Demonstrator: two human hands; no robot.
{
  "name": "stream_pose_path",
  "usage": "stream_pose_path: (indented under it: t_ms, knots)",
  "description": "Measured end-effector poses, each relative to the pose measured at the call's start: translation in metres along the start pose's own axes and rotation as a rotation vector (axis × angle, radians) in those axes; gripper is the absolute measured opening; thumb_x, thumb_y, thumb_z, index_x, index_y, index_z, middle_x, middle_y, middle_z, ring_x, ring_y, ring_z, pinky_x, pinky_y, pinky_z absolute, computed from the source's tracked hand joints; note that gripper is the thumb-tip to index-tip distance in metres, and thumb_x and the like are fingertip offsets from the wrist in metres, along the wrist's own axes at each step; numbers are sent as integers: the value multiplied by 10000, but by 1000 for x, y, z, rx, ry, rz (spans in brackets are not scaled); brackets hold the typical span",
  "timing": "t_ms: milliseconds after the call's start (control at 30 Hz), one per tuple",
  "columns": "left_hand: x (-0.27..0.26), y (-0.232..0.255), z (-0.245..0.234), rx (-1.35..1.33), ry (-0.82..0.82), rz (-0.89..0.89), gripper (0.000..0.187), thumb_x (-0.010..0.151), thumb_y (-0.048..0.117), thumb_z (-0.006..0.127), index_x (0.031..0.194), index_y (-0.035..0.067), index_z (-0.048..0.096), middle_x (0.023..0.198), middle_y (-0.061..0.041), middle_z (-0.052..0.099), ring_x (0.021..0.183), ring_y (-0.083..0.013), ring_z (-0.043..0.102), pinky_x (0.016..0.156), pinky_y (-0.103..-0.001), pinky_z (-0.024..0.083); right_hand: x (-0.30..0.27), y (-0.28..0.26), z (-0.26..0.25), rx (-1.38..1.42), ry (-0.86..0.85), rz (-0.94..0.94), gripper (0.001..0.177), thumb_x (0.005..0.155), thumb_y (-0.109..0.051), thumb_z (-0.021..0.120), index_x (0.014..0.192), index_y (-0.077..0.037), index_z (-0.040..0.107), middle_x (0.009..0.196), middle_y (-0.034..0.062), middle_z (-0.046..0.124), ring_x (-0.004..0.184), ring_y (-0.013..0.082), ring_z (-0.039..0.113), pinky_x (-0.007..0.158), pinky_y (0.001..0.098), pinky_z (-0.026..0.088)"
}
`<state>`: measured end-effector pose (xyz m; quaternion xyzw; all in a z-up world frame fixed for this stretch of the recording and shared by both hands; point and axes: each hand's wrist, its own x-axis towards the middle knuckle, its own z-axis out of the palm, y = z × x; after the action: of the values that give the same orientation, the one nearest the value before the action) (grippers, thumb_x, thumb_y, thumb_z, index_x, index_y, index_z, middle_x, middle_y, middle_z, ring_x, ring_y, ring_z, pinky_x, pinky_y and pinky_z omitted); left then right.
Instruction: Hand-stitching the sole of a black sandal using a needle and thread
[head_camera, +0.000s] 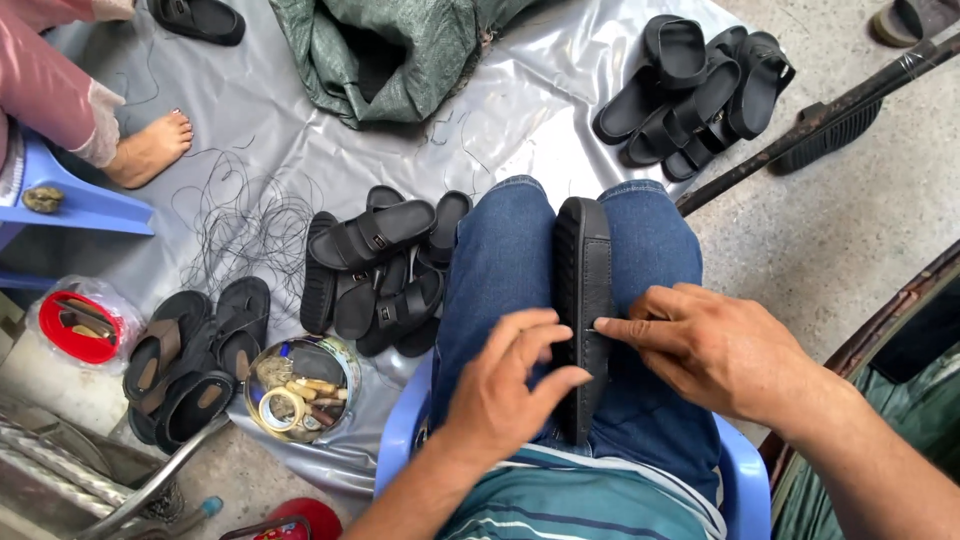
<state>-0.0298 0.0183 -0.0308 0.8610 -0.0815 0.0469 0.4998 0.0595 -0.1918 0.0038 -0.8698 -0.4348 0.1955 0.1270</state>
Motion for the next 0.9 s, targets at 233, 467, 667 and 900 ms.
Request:
stream_pose_path:
  t_ms: [233, 467, 667, 900]
  knots:
    - [-10, 3, 23, -33, 140, -153, 300, 741, 213, 733, 999, 146, 595, 941, -17, 617, 819, -160, 643, 671, -276, 533, -3, 1, 1, -11, -24, 38, 456, 794, -246, 514, 1237, -354, 504, 865, -47, 518, 730, 170, 552, 400, 333, 513]
    - [-14, 1, 28, -50, 170, -172, 295, 749, 174, 722, 1017, 132, 606, 949, -36, 624, 862, -171, 640, 767, -267, 524, -1, -2, 2, -62, -57, 55, 448, 791, -258, 508, 1229, -351, 511, 844, -47, 513, 704, 184, 563, 384, 361, 518]
    - [-15, 3, 32, -72, 231, -100, 257, 775, 115, 698, 1018, 76, 625, 965, -78, 628, 880, -186, 646, 798, -260, 531, -1, -19, 0, -214, -107, 119, 434, 794, -308, 489, 1228, -303, 508, 863, -38, 509, 684, 220, 598, 493, 389, 554]
    - [-23, -1, 38, -27, 254, 23, 333, 804, 29, 696, 1109, 102, 585, 1024, -123, 589, 774, -188, 638, 659, -261, 564, -1, -11, 12, -17, 80, 43, 347, 784, -243, 542, 1128, -253, 592, 837, -40, 558, 686, 206, 601, 550, 342, 501]
